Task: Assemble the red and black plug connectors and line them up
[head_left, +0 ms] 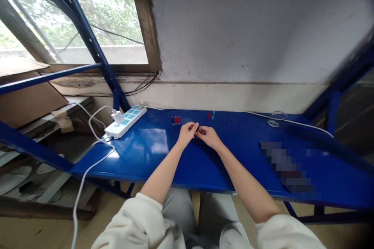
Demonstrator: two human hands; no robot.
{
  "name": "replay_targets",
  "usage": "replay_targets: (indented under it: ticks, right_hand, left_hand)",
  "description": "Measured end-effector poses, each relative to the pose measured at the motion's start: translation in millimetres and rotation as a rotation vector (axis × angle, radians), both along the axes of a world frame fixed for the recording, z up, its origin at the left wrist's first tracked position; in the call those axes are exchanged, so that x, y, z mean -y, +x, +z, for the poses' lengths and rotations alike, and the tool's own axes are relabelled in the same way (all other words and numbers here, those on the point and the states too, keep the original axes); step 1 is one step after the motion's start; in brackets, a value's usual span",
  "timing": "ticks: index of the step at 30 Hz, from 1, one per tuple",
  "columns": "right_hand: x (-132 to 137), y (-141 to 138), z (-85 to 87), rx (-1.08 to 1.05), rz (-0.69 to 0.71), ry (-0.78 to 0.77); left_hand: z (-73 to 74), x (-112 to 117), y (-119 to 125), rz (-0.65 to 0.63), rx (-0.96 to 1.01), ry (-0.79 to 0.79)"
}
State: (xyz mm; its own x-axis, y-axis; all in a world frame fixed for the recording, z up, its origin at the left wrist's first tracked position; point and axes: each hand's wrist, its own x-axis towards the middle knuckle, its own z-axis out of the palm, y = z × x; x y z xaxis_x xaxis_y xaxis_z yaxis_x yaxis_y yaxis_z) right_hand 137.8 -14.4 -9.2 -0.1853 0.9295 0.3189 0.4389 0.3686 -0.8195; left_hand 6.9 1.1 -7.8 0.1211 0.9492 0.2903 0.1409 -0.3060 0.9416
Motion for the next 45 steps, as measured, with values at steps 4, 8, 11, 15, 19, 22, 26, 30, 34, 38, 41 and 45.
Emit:
replay_targets:
  ticks: [4, 8, 11, 15, 19, 22, 26, 30, 34, 38, 41, 45]
  right_hand:
    - [-14, 16, -0.7, 0.098, -0.101, 0.005]
    - [-41, 45, -4.3, 0.214, -0.378, -0.005]
    - [-58, 61, -8.4, 0.271, -0.496, -0.043]
    - [-70, 62, -14.1, 0.306, -0.502, -0.039]
    - [-79, 53, -17.7, 0.345, -0.497, -0.039]
    - [-84, 50, -18.3, 0.398, -0.513, -0.067]
    - [-87, 50, -16.7, 0.469, -0.507, -0.120]
    - [-85, 48, -14.2, 0.491, -0.506, -0.147]
    - [-86, 47, -14.3, 0.481, -0.526, -0.160]
    - [-88, 50, -16.3, 0.466, -0.500, -0.181]
    - [-90, 56, -16.5, 0.468, -0.484, -0.214]
    - [-89, 64, -15.3, 0.484, -0.501, -0.211]
  left_hand:
    - [-1.8, 2, -3, 0.081, -0.160, 0.118]
    - [-3.5, 5, -4, 0.146, -0.381, 0.266]
    - [-5.0, 7, -4, 0.141, -0.512, 0.310]
    - [-6.6, 6, -4, 0.144, -0.644, 0.362]
    - [-7.4, 6, -4, 0.116, -0.638, 0.378]
    - [-6.5, 7, -4, 0.101, -0.660, 0.346]
    - [-3.8, 8, -3, 0.085, -0.743, 0.289]
    - [-1.7, 10, -2, 0.073, -0.775, 0.277]
    - [-0.2, 10, -2, 0.073, -0.782, 0.273]
    - [0.6, 10, -2, 0.060, -0.773, 0.274]
    - [0.4, 10, -2, 0.051, -0.758, 0.281]
    - [0.0, 10, -2, 0.046, -0.745, 0.281]
